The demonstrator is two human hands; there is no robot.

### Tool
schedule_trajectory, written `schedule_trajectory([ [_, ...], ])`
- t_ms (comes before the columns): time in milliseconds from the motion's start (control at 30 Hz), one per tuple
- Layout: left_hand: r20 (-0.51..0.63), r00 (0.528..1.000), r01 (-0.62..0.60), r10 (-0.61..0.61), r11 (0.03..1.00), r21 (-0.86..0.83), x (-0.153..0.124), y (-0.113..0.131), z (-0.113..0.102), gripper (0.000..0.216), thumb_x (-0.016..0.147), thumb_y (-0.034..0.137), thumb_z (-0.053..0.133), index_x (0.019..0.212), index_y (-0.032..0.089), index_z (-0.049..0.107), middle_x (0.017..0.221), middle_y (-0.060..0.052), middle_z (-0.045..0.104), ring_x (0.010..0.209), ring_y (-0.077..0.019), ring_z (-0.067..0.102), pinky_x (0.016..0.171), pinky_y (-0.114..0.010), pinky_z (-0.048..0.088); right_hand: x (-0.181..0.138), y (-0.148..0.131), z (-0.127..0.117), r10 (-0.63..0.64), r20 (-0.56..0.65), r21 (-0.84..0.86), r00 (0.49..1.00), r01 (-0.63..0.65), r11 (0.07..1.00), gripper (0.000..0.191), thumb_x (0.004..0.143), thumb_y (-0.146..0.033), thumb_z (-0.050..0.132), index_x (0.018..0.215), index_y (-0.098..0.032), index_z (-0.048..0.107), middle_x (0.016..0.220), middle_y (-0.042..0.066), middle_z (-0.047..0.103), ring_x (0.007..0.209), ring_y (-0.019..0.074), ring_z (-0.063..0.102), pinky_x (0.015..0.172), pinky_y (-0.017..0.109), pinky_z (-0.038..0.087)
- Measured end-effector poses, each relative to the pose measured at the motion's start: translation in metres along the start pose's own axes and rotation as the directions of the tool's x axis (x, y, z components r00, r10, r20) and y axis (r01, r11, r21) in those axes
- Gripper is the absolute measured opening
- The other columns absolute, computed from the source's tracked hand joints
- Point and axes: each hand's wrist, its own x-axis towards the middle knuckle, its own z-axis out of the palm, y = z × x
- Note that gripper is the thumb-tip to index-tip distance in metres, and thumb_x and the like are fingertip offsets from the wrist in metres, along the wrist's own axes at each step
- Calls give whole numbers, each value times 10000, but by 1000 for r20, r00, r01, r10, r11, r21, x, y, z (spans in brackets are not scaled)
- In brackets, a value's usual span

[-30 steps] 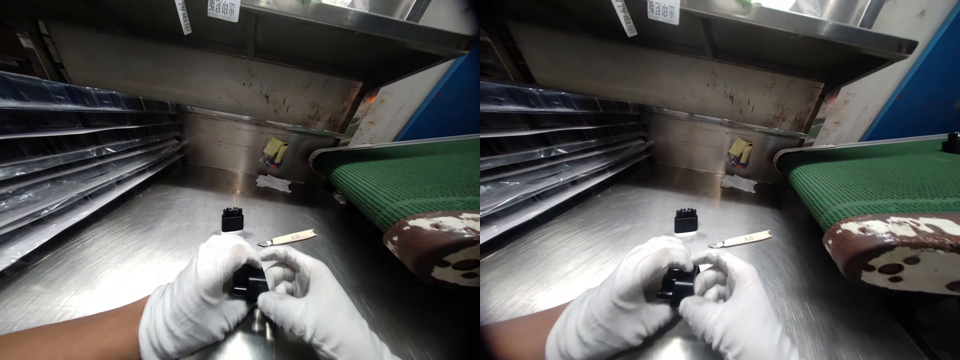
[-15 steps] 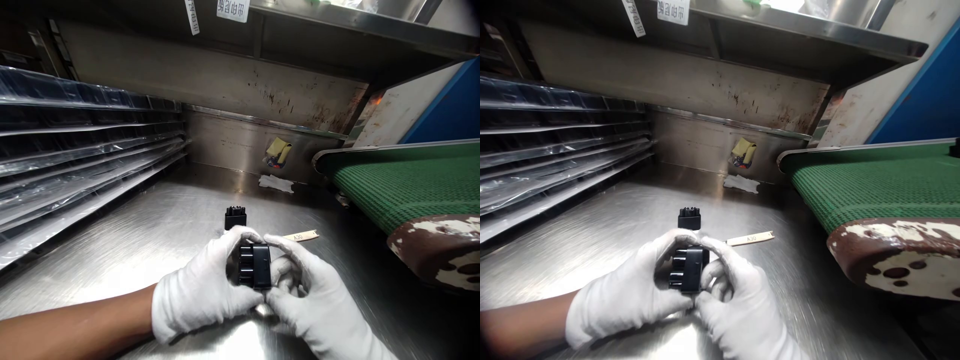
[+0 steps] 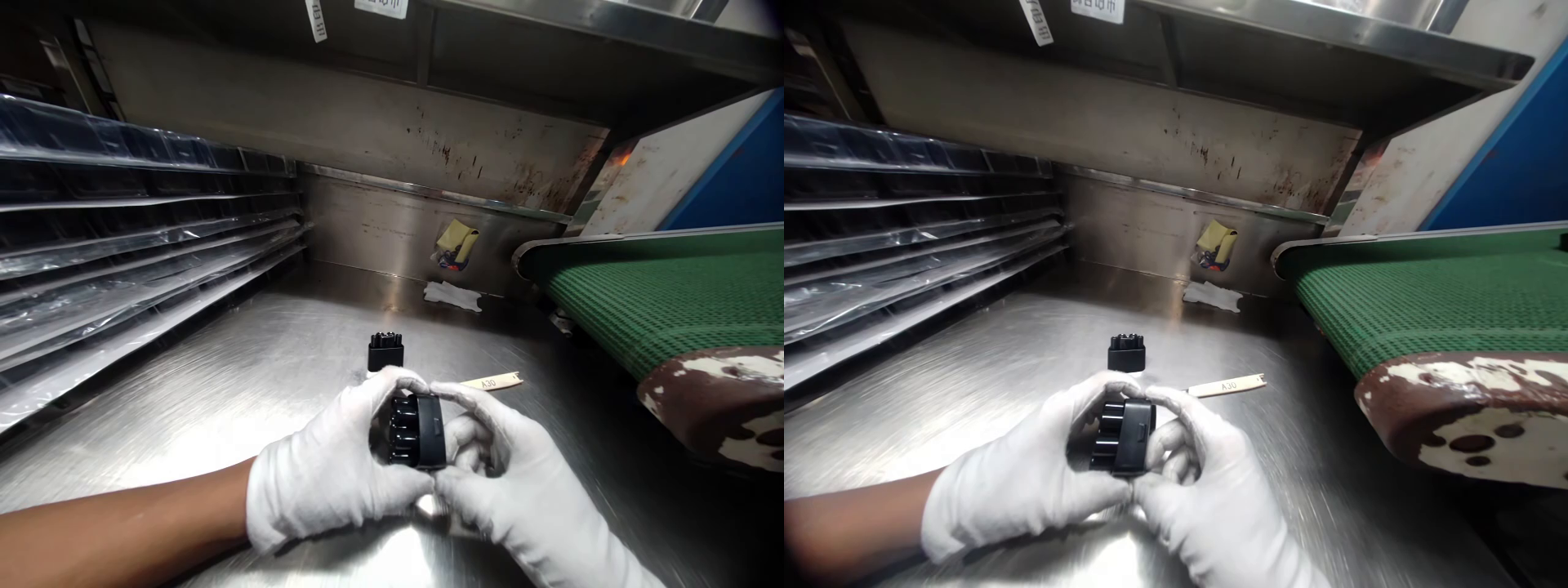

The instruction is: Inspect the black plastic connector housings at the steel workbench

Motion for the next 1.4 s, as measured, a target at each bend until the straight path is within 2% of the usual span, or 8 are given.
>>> schedule_trajectory([
  [233, 32, 999, -9, 8, 1000, 10, 1, 6, 1, 451, 763, 256, 745, 1121, 178, 483, 1076, -60, 687, 995, -263, 666, 862, -406, 558, 0, 1, -1, 26, 51, 32, 998, -27, 999, 595, 637, -79, 654, 1210, -216, 571, 721, -32, 605, 550, 127, 583, 489, 226, 462],
  [567, -36, 996, -78, 79, 996, 38, 3, -8, 2, 481, 716, 51, 669, 1142, 168, 480, 986, -27, 655, 887, -220, 661, 772, -345, 563, -2, 3, -2, -27, 15, -110, 1000, 28, 993, 600, 684, -200, 723, 1258, -253, 559, 728, -19, 605, 569, 160, 595, 530, 297, 515],
  [733, -62, 992, -106, 110, 992, 63, 2, -6, 5, 429, 727, 14, 651, 1111, 154, 519, 976, -31, 645, 874, -209, 653, 777, -345, 560, -1, 5, -3, 12, 12, -70, 1000, -12, 997, 637, 680, -203, 752, 1276, -242, 529, 732, -24, 624, 587, 166, 610, 544, 285, 517],
  [900, 11, 986, -165, 165, 985, 53, 1, -4, 6, 229, 815, 88, 634, 1014, 156, 543, 1022, -41, 670, 929, -201, 660, 844, -344, 551, -1, 4, -2, 49, 44, -5, 998, -49, 999, 532, 696, -193, 754, 1203, -213, 594, 688, -19, 617, 580, 160, 604, 516, 248, 488],
  [1033, 38, 996, -79, 77, 996, 48, 1, -3, 3, 391, 733, 192, 774, 1027, 163, 518, 1010, -45, 665, 931, -237, 654, 812, -372, 555, -1, 6, -6, -22, 67, 20, 998, 20, 1000, 387, 735, -265, 777, 1090, -169, 656, 601, -30, 567, 525, 125, 550, 514, 232, 440],
  [1133, 96, 995, -22, 29, 997, -75, 2, -3, 0, 484, 659, 106, 791, 1031, 169, 487, 1025, -34, 651, 953, -231, 627, 818, -371, 537, -1, 7, -9, -87, 70, -39, 994, 90, 995, 315, 819, -403, 726, 1009, -163, 651, 597, -32, 539, 510, 101, 509, 514, 220, 429],
  [1267, 215, 977, 66, -12, 967, -248, 7, -3, -1, 422, 618, -47, 709, 914, 166, 497, 887, 11, 654, 823, -166, 614, 718, -298, 509, -1, 9, -13, -83, 93, -127, 992, 95, 987, 446, 923, -572, 534, 783, -152, 588, 618, 9, 586, 490, 92, 508, 467, 198, 408],
  [1400, 313, 950, 91, 12, 945, -313, 10, -2, -2, 363, 641, -59, 682, 910, 155, 563, 935, -47, 690, 897, -237, 649, 815, -405, 508, 0, 9, -13, -85, 77, -162, 993, 97, 982, 526, 934, -602, 488, 674, -149, 547, 587, 12, 588, 462, 78, 503, 453, 184, 392],
])
